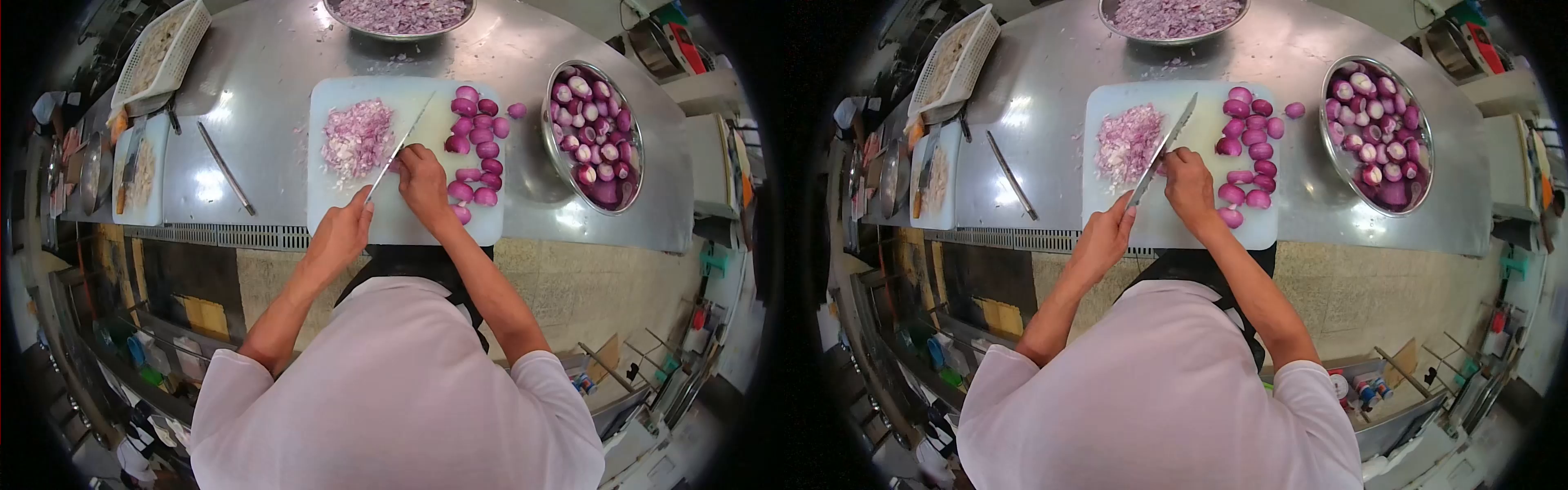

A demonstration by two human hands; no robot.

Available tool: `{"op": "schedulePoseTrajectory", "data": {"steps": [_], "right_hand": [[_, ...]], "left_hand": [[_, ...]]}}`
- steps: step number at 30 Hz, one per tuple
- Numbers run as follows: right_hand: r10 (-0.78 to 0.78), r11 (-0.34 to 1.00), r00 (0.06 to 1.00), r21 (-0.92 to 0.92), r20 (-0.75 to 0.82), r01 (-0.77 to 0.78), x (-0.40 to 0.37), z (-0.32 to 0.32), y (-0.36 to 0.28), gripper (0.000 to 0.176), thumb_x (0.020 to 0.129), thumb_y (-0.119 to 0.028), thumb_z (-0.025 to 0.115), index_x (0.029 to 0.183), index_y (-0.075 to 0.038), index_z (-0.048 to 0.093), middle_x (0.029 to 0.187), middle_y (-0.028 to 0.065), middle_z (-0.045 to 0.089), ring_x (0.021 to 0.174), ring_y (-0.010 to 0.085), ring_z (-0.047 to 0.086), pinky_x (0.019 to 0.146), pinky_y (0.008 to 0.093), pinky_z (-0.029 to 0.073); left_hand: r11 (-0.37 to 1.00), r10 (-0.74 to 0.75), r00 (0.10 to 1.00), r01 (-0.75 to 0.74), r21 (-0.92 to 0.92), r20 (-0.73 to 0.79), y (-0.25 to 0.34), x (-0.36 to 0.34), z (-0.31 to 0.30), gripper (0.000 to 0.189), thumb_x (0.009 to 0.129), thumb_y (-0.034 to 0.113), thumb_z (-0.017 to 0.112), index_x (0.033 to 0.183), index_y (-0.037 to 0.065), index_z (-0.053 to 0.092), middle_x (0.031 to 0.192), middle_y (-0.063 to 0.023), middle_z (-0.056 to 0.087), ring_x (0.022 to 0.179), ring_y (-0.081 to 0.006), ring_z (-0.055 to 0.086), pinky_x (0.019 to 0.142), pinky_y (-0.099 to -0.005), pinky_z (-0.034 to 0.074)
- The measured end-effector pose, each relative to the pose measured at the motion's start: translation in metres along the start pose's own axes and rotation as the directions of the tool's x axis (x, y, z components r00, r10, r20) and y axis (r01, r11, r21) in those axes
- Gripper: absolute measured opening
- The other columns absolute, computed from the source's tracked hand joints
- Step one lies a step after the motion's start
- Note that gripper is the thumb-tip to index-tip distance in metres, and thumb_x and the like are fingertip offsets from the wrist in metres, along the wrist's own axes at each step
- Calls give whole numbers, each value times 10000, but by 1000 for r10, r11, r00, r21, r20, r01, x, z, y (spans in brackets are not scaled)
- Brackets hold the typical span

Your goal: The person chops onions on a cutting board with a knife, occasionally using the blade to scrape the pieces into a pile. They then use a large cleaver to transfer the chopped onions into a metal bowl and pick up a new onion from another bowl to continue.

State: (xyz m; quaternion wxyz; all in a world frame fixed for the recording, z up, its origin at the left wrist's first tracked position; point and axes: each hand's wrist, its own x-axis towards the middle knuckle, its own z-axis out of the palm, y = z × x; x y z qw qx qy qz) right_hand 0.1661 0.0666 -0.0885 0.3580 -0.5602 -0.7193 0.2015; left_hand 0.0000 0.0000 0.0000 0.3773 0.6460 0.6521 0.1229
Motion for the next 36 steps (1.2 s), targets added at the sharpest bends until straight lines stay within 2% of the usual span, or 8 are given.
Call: {"op": "schedulePoseTrajectory", "data": {"steps": [2, 8, 12, 20, 27, 30, 32, 36], "right_hand": [[9, 1000, 1000, -15, 15, -8, -10, -3, -3, 96, 803, 3, 636, 895, -24, 646, 917, 130, 629, 866, 352, 616, 735, 433, 507], [-71, 997, 994, 36, -77, 74, 1, 3, 6, 96, 783, 35, 583, 858, -16, 613, 867, 130, 595, 833, 345, 586, 716, 445, 497], [-67, 997, 995, 28, -79, 70, 3, 3, 6, 111, 789, 41, 624, 893, 3, 635, 904, 145, 629, 838, 360, 614, 719, 437, 502], [-86, 994, 988, 52, -132, 94, -2, 4, 5, 72, 796, 38, 579, 852, 2, 603, 895, 149, 609, 840, 360, 590, 721, 448, 495], [-66, 995, 990, 71, -127, 75, -2, 2, 6, 87, 797, 38, 589, 870, 4, 621, 881, 152, 614, 837, 358, 600, 728, 451, 497], [-63, 993, 987, 90, -151, 77, -4, 7, 7, 98, 796, 45, 588, 879, 4, 624, 870, 157, 612, 832, 360, 601, 730, 452, 497], [-43, 993, 990, 105, -138, 58, -6, 5, 6, 85, 799, 47, 587, 867, 6, 616, 872, 162, 610, 833, 364, 599, 727, 452, 497], [-51, 991, 988, 112, -145, 68, -9, 5, 9, 78, 801, 46, 584, 862, 8, 613, 878, 165, 612, 834, 368, 599, 724, 455, 495]], "left_hand": [[1000, 2, 1000, -2, -8, 27, 0, -7, 6, 357, 1000, 163, 491, 1316, 4, 536, 622, -276, 582, 621, -479, 594, 601, -543, 438], [999, -16, 999, 18, -38, 30, 7, -1, -1, 352, 1004, 163, 482, 1307, -7, 537, 628, -273, 579, 613, -461, 594, 591, -529, 436], [1000, 5, 999, -4, -16, 34, 5, 9, 0, 354, 1003, 163, 484, 1305, -15, 536, 628, -271, 580, 611, -461, 592, 595, -532, 434], [1000, 0, 1000, -1, 26, 26, 6, 6, 0, 344, 996, 150, 480, 1284, -27, 544, 652, -288, 590, 651, -476, 605, 616, -540, 445], [999, 40, 999, -40, 16, 17, 2, 12, 11, 341, 988, 141, 494, 1278, -29, 550, 672, -304, 599, 677, -479, 617, 622, -543, 452], [996, 85, 994, -84, 7, -67, -5, 8, 16, 325, 1015, 178, 478, 1298, 33, 548, 643, -263, 562, 590, -456, 562, 571, -504, 416], [997, 77, 997, -77, 21, 2, -9, 17, 21, 340, 983, 136, 498, 1274, -33, 550, 670, -302, 600, 677, -480, 619, 619, -544, 460], [1000, 12, 1000, -13, 26, 27, 11, 7, 8, 326, 983, 133, 495, 1257, -34, 554, 670, -303, 600, 669, -483, 616, 611, -548, 462]]}}
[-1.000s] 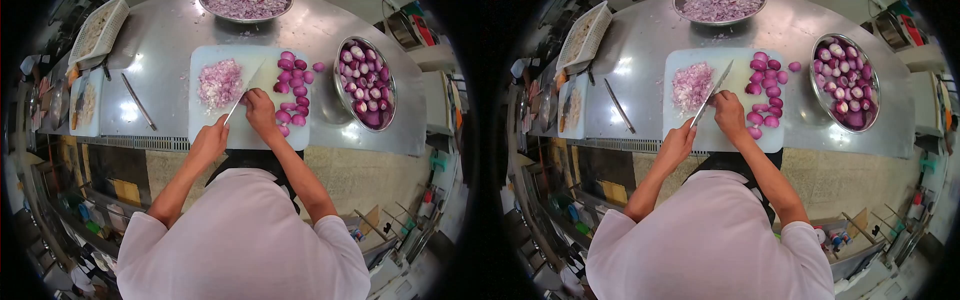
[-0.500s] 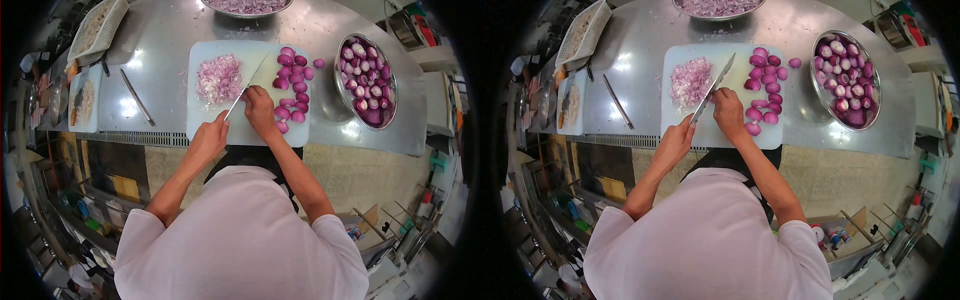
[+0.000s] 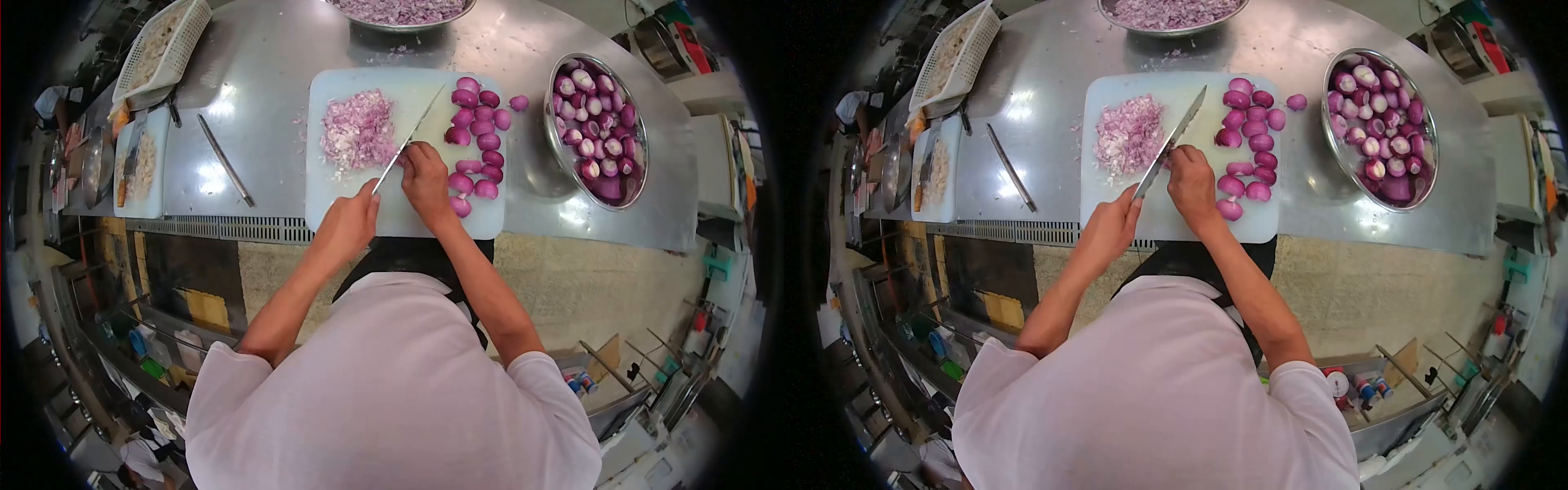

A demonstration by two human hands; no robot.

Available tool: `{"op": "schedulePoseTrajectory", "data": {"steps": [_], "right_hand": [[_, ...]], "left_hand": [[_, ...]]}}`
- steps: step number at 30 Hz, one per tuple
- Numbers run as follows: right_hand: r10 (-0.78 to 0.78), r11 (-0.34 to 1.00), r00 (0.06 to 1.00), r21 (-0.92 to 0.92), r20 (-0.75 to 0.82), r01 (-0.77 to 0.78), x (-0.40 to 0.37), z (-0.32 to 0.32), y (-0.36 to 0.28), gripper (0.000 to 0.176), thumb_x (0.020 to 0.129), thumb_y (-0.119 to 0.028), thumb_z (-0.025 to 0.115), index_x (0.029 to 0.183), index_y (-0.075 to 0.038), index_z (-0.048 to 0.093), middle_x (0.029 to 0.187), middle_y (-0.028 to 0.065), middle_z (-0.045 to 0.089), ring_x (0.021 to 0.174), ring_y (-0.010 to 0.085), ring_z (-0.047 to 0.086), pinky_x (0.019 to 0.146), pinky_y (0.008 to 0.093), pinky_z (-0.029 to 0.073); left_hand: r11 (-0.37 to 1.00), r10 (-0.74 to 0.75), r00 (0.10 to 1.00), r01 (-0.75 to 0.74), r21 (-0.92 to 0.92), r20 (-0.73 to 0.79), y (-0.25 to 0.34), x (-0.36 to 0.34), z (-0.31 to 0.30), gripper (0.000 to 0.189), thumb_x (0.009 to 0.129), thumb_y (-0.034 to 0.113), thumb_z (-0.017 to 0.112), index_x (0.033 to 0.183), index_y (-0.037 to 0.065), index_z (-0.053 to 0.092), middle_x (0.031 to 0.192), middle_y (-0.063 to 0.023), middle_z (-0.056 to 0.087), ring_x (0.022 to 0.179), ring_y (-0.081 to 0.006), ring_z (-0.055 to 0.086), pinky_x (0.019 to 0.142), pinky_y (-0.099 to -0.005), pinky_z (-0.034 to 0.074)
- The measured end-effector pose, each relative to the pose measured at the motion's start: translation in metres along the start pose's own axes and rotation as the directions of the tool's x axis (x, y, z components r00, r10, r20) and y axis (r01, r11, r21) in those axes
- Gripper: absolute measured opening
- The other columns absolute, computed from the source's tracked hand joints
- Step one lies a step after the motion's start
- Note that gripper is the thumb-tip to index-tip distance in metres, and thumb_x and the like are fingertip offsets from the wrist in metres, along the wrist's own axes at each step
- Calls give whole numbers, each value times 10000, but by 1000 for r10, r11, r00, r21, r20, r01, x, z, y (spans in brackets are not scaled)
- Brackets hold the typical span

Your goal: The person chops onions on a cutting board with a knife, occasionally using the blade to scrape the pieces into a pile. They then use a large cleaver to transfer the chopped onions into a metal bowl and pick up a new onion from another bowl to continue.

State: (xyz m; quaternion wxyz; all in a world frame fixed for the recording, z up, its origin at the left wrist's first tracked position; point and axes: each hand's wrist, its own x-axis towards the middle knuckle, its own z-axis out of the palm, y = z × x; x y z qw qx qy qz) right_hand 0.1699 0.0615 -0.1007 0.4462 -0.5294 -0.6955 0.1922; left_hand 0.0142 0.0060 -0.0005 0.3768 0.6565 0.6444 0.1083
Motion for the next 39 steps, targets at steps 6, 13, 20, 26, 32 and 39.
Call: {"op": "schedulePoseTrajectory", "data": {"steps": [6, 13, 20, 26, 32, 39], "right_hand": [[4, 1000, 1000, -25, 5, -3, -1, 2, 4, 83, 808, 42, 582, 878, 9, 612, 889, 167, 617, 833, 372, 600, 717, 460, 493], [5, 1000, 1000, 12, -16, -5, -1, 2, 4, 98, 803, 61, 580, 886, 15, 605, 883, 172, 617, 829, 379, 601, 720, 462, 495], [21, 1000, 999, 18, -25, -20, -4, 3, 5, 103, 805, 58, 581, 882, 10, 630, 893, 169, 625, 830, 374, 606, 733, 454, 504], [-1, 998, 1000, -55, -2, 1, -1, -1, -6, 145, 796, 56, 586, 899, 1, 673, 937, 162, 646, 831, 369, 624, 742, 449, 515], [111, 994, 992, -21, 58, -110, 5, 4, -1, 157, 776, 56, 603, 906, 5, 674, 921, 171, 636, 824, 385, 629, 734, 456, 512], [121, 993, 988, -10, 91, -121, 10, 4, 1, 124, 762, 76, 598, 849, 32, 674, 880, 191, 631, 813, 402, 627, 745, 465, 512]], "left_hand": [[995, 93, 996, -93, 38, -5, -11, 9, 9, 308, 985, 134, 487, 1231, -38, 553, 672, -312, 594, 666, -495, 608, 603, -556, 457], [995, 96, 995, -96, 14, -11, -7, 11, 3, 293, 984, 129, 483, 1219, -29, 560, 675, -317, 594, 683, -501, 608, 614, -569, 450], [996, 88, 996, -89, 21, 16, -1, 15, -4, 302, 988, 141, 477, 1215, -37, 565, 682, -309, 599, 702, -494, 613, 632, -560, 454], [996, 47, 996, -41, 78, -75, -24, 19, 2, 344, 987, 144, 472, 1252, -60, 552, 689, -312, 603, 696, -495, 613, 638, -556, 462], [998, 18, 997, -13, 67, -68, -23, 14, 3, 344, 986, 148, 470, 1238, -68, 560, 695, -316, 607, 702, -498, 614, 638, -560, 464], [1000, 14, 999, -14, 0, -47, -12, 15, 3, 337, 984, 149, 477, 1233, -66, 556, 705, -308, 614, 702, -496, 615, 640, -565, 462]]}}
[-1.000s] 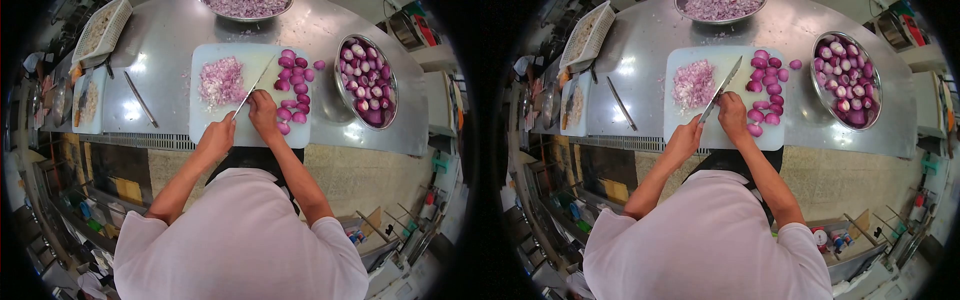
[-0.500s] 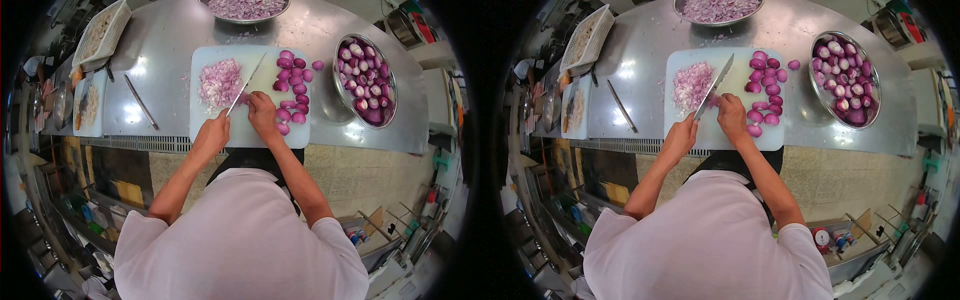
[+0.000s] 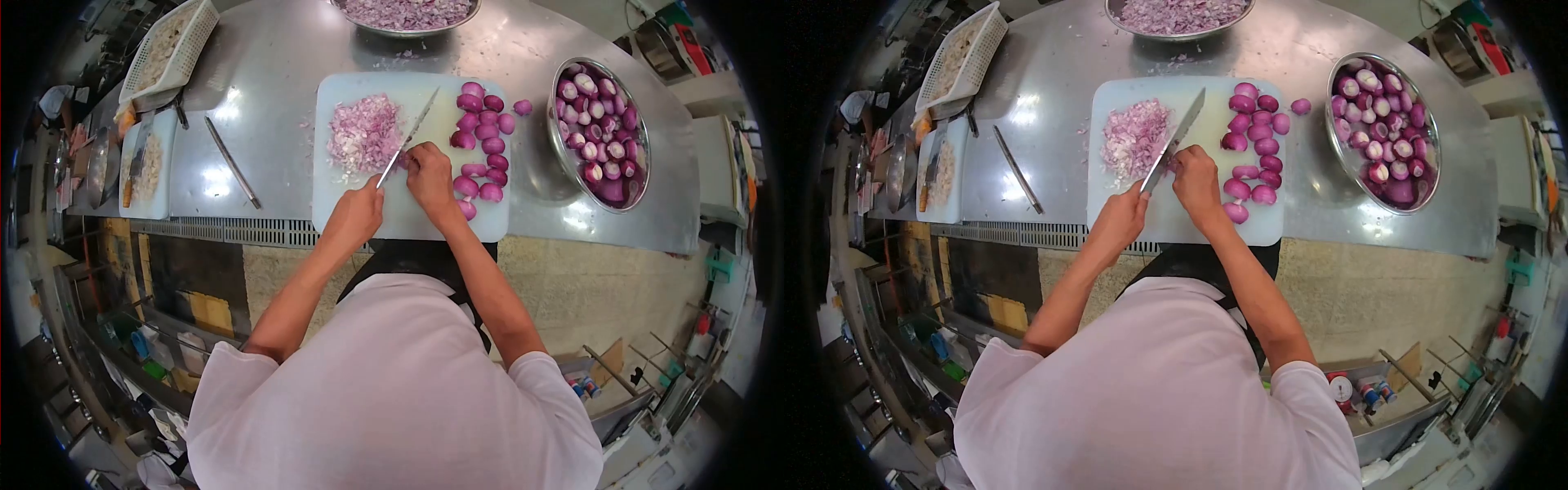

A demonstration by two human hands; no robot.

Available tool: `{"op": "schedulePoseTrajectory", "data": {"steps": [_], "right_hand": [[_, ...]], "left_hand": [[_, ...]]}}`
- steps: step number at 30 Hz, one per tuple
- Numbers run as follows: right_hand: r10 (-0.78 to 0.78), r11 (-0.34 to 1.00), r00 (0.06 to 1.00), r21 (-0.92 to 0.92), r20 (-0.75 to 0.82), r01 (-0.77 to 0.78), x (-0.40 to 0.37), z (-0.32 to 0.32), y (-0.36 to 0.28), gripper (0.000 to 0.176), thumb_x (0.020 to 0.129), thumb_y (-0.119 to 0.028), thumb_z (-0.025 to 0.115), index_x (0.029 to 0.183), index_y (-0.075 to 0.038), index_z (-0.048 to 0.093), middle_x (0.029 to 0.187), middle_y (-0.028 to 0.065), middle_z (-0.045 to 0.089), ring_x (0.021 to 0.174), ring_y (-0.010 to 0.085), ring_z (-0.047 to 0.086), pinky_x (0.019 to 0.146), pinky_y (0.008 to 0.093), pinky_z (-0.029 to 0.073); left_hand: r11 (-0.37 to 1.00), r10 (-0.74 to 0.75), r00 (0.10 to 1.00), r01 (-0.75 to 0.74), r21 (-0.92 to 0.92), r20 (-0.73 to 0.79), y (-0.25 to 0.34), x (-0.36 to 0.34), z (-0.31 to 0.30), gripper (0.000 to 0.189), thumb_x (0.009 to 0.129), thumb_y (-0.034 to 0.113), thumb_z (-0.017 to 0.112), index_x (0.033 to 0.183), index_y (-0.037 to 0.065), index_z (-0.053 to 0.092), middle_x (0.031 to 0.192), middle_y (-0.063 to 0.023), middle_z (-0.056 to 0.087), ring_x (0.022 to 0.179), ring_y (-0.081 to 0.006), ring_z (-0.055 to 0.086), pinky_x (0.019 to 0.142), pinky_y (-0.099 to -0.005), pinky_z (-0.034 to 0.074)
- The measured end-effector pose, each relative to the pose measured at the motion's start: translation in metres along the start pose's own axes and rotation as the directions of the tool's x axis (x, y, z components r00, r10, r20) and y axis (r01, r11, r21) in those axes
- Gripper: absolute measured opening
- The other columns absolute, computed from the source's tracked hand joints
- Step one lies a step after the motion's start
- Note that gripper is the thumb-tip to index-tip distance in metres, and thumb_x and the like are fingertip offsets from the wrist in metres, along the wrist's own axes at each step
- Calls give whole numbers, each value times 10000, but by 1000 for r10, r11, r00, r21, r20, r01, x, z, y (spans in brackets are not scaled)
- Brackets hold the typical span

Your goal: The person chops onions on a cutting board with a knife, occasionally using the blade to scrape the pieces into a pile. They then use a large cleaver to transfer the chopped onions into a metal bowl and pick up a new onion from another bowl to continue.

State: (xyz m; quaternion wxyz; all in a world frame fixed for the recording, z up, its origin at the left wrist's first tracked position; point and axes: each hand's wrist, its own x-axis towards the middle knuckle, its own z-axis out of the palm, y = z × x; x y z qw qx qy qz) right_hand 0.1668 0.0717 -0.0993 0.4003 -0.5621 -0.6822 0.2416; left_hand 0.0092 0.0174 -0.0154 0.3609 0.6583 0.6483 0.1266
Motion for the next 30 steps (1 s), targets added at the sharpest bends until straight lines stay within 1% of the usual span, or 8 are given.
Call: {"op": "schedulePoseTrajectory", "data": {"steps": [6, 9, 11, 14, 21, 23, 26, 30], "right_hand": [[6, 1000, 1000, -10, 12, -6, 2, -3, -2, 133, 766, 87, 587, 846, 40, 682, 881, 207, 634, 823, 414, 630, 748, 464, 514], [-2, 999, 1000, -33, 13, 3, -1, -2, -2, 128, 767, 92, 587, 841, 42, 679, 880, 214, 631, 822, 422, 625, 742, 469, 510], [-20, 1000, 1000, 15, 3, 20, 0, -3, -1, 107, 769, 86, 596, 841, 44, 664, 873, 216, 625, 816, 429, 618, 734, 476, 504], [-10, 1000, 1000, -22, 2, 10, -1, -2, 2, 88, 776, 81, 596, 837, 44, 646, 878, 219, 627, 814, 430, 614, 738, 480, 500], [-70, 997, 998, 31, 0, 70, 2, -5, 5, 86, 773, 66, 605, 837, 20, 640, 886, 185, 637, 834, 404, 619, 748, 471, 498], [-149, 987, 988, -48, 33, 150, 1, -8, 5, 106, 769, 54, 612, 856, 3, 646, 873, 169, 631, 858, 389, 616, 747, 465, 499], [-36, 997, 995, -67, 95, 42, 0, -3, -3, 126, 770, 48, 607, 873, -9, 651, 863, 172, 622, 874, 386, 611, 752, 463, 501], [-30, 996, 996, -79, 84, 37, -1, 6, -4, 127, 772, 48, 598, 875, -6, 650, 860, 177, 615, 863, 391, 611, 741, 468, 499]], "left_hand": [[999, 23, 1000, -23, -41, -2, 7, 2, -3, 276, 992, 150, 470, 1138, -61, 573, 718, -315, 610, 729, -500, 614, 654, -565, 457], [999, 34, 999, -34, -12, -13, -5, 8, 12, 243, 1024, 194, 464, 991, -31, 547, 653, -270, 568, 638, -471, 571, 590, -506, 428], [992, -29, 999, 35, -125, 46, 6, 9, -1, 258, 1025, 207, 466, 973, -32, 546, 645, -262, 568, 627, -466, 571, 589, -506, 428], [986, 76, 995, -86, -141, -69, -1, 4, 10, 256, 1020, 210, 478, 968, -28, 556, 620, -256, 558, 601, -460, 568, 586, -505, 437], [999, 14, 1000, -13, -41, 10, 7, 7, -11, 244, 990, 163, 484, 1027, -58, 582, 724, -323, 603, 747, -513, 599, 648, -565, 445], [1000, -12, 999, 12, 10, -30, -10, 8, 0, 242, 989, 161, 483, 1039, -51, 587, 727, -324, 605, 740, -511, 605, 647, -569, 449], [1000, -12, 1000, 12, -5, -29, -6, 8, -10, 249, 988, 153, 480, 1081, -50, 592, 729, -322, 609, 733, -506, 610, 649, -565, 458], [999, 7, 999, -8, -34, -43, -11, 4, 3, 308, 1016, 204, 478, 1175, -39, 583, 700, -286, 599, 681, -475, 602, 618, -513, 449]]}}
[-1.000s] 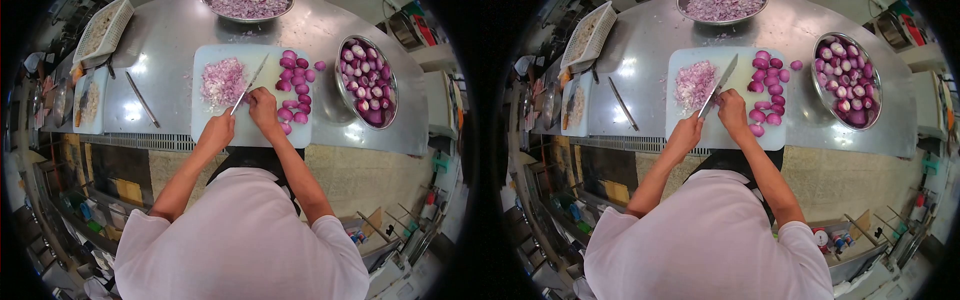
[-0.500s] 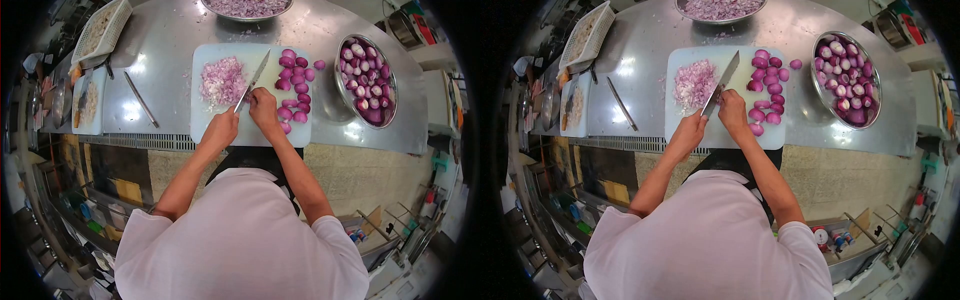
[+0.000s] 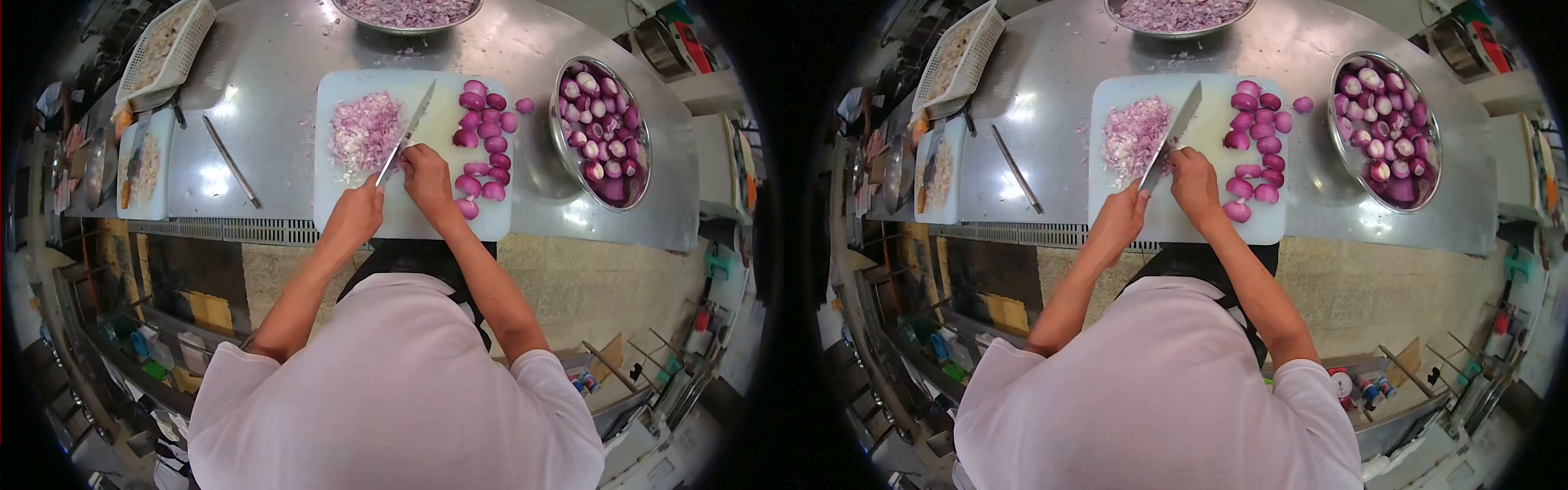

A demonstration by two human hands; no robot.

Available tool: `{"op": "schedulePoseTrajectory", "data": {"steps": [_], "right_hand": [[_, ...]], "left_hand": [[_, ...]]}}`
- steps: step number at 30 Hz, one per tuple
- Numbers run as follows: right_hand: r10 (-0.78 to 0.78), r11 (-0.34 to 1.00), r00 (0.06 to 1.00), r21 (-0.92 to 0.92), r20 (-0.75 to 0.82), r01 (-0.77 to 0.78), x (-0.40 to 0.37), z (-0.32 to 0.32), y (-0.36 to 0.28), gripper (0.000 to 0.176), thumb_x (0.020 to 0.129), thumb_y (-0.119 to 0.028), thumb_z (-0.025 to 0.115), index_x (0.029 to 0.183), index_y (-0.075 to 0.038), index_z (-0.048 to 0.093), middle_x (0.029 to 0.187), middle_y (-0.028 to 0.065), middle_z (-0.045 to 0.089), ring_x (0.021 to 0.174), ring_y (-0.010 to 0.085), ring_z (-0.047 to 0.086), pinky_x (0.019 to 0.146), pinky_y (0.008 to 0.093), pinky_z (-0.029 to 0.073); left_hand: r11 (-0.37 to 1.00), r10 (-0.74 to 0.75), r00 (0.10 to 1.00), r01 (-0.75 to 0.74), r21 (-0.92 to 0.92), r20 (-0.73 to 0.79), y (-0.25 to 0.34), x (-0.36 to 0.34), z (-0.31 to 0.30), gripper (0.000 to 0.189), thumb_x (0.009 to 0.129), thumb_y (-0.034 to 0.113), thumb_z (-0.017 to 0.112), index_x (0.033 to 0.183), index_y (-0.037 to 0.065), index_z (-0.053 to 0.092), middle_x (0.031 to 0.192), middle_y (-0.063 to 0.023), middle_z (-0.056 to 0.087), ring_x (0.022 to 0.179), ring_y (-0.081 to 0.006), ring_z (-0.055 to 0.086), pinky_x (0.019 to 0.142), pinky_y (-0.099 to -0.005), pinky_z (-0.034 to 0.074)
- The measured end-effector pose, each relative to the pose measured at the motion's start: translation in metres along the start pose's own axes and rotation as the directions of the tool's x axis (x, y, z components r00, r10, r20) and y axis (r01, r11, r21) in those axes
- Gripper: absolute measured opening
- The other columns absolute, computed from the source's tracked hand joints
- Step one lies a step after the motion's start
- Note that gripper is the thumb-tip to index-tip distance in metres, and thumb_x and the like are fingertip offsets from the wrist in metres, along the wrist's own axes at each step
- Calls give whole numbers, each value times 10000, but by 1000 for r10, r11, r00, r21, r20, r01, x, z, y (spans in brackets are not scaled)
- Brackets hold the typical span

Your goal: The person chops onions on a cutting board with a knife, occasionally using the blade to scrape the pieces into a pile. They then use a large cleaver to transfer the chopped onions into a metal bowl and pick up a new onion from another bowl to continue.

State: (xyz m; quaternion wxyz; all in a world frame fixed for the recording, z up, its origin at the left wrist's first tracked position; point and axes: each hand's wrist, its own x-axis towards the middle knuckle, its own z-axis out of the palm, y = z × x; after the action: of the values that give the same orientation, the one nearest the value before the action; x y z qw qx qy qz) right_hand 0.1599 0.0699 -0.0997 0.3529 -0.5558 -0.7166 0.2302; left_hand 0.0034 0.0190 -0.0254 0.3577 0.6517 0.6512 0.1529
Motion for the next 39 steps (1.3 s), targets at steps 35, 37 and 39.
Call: {"op": "schedulePoseTrajectory", "data": {"steps": [35, 37, 39], "right_hand": [[39, 999, 999, -36, -38, -40, -11, -7, 7, 130, 765, 49, 567, 853, 3, 650, 811, 205, 617, 802, 407, 621, 728, 483, 500], [49, 998, 998, -44, -38, -51, -10, -8, 10, 131, 765, 48, 572, 858, 2, 652, 818, 202, 621, 805, 404, 621, 734, 478, 501], [60, 997, 998, -56, -20, -61, -14, -14, 15, 132, 766, 48, 576, 862, 1, 653, 825, 200, 625, 808, 401, 621, 739, 474, 501]], "left_hand": [[995, -12, 998, 17, -100, 56, 19, 11, 11, 256, 1032, 201, 437, 1059, -28, 550, 613, -196, 589, 439, -295, 575, 441, -438, 455], [995, 85, 996, -86, -53, -37, 2, 22, 33, 259, 1032, 205, 438, 1042, -30, 545, 627, -214, 589, 477, -334, 587, 469, -455, 459], [985, 169, 978, -172, -9, -125, 3, 25, 39, 262, 1032, 209, 438, 1026, -32, 540, 640, -232, 589, 514, -374, 599, 498, -472, 464]]}}
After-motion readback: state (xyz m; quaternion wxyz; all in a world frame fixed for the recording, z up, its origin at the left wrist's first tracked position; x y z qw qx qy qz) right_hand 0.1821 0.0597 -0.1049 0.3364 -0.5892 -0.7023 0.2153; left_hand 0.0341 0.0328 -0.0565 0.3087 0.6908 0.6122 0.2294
